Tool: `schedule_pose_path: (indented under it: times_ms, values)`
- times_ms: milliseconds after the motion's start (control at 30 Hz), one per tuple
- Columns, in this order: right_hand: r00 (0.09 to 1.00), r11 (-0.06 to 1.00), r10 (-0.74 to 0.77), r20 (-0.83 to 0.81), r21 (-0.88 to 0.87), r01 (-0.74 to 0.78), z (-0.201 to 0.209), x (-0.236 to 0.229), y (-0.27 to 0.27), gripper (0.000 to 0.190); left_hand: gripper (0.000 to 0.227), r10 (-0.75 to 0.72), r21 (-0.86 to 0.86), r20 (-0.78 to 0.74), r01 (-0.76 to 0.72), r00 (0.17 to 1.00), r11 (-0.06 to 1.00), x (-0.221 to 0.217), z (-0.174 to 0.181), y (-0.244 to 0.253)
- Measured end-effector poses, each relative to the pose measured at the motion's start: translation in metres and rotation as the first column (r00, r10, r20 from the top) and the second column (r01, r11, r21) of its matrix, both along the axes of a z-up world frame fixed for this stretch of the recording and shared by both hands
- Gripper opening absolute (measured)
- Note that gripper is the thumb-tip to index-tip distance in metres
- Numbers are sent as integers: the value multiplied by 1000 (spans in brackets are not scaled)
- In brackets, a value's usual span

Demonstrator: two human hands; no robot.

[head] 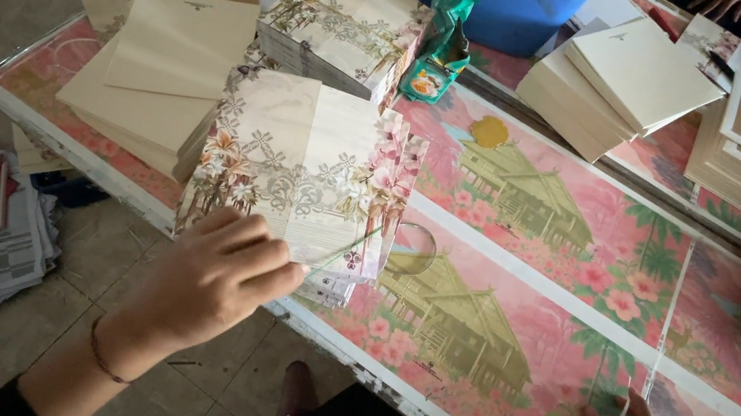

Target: The person applies adhesive to the edges of a white paper insert and places it inside a patterned book cover. They repeat this process for several items, stacking the completed books on the table. Finally, they gather the stack of finished books and place them on top of a larger pile of similar items.

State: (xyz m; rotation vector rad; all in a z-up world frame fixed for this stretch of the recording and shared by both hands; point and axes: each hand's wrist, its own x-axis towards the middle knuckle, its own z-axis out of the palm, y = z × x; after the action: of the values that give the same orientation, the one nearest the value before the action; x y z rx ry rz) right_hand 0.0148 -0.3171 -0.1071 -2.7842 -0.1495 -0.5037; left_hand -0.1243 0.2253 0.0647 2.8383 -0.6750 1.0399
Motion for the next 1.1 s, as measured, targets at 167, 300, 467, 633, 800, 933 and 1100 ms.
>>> schedule_pose_path:
  times_ms: [167, 300, 467, 633, 800, 933, 1100]
  values:
    - [980, 987, 135, 146, 68, -146, 24, -9, 28, 80, 14, -21, 108, 144, 6, 989, 994, -2, -19, -5]
    - [987, 855, -32, -155, 507, 107, 100, -20, 130, 65, 21, -53, 125, 273, 19, 960, 992, 0, -8, -15]
    - [894, 797, 403, -196, 556, -237, 159, -27, 232, 53, 18, -33, 113, 260, 4, 965, 994, -4, -12, -13]
    - [391, 308, 801, 452, 248, -918, 173, -27, 318, 45, 12, 10, 2, 94, -10, 996, 1000, -6, -29, 9]
    - [314, 293, 813, 491, 122, -948, 168, -30, 333, 25, 13, 93, 19, -126, -91, 988, 996, -20, 0, 37]
    - [271, 324, 875, 401, -69, -943, 178, -26, 325, 19, 56, 192, 117, -222, -169, 956, 979, -29, 20, 77]
    - [318, 417, 843, 434, -152, -896, 165, -14, 322, 21, 39, 151, 93, -272, -131, 950, 987, -31, 26, 108]
